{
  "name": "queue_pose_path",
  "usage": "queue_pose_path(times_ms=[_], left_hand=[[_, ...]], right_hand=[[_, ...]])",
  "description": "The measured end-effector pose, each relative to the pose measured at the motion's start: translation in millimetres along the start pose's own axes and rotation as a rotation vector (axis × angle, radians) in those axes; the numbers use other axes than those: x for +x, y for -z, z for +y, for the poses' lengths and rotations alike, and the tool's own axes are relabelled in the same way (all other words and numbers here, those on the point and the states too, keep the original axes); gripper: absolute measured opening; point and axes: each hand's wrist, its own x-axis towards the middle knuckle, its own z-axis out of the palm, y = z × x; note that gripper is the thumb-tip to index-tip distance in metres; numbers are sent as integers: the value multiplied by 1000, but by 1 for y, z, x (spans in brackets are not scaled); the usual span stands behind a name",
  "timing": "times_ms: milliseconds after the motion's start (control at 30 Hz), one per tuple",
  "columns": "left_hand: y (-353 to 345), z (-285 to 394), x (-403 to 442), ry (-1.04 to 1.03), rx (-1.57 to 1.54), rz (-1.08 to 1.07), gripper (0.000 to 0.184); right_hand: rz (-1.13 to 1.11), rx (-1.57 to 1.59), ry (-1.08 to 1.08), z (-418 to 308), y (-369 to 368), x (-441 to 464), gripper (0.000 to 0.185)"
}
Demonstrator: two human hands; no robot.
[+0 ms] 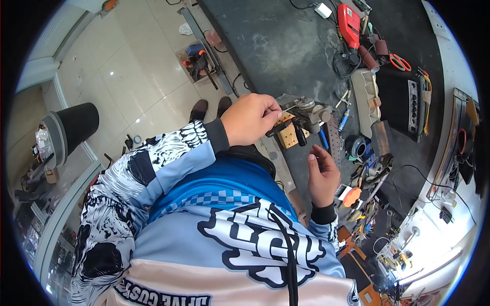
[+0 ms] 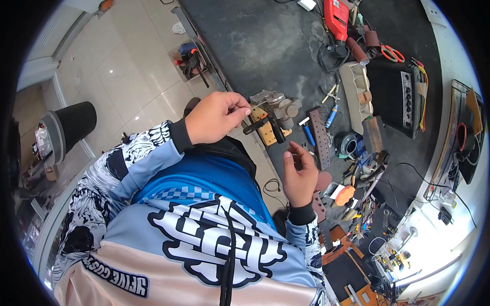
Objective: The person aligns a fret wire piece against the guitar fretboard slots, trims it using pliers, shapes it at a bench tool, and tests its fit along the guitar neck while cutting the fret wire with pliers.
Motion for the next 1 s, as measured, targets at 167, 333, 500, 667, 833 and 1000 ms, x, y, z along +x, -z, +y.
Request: queue_pose_path(times_ms=[167,333,500,667,833,1000], left_hand=[[2,-3,3,-48,3,6,20],[5,4,2,0,31,-25,19],[2,0,4,-2,18,-35,20],[3,6,2,11,29,-20,21],[2,5,5,-2,1,-41,21],[1,11,5,16,-32,-42,21]], right_hand=[[61,-18,27,2,-1,0,32],[46,-127,86,-4,-12,19,38],[-63,-161,57,6,-26,36,37],[-128,-263,40,19,-34,47,35],[-42,-296,88,11,-32,50,35],[8,-311,107,15,-31,55,32]])
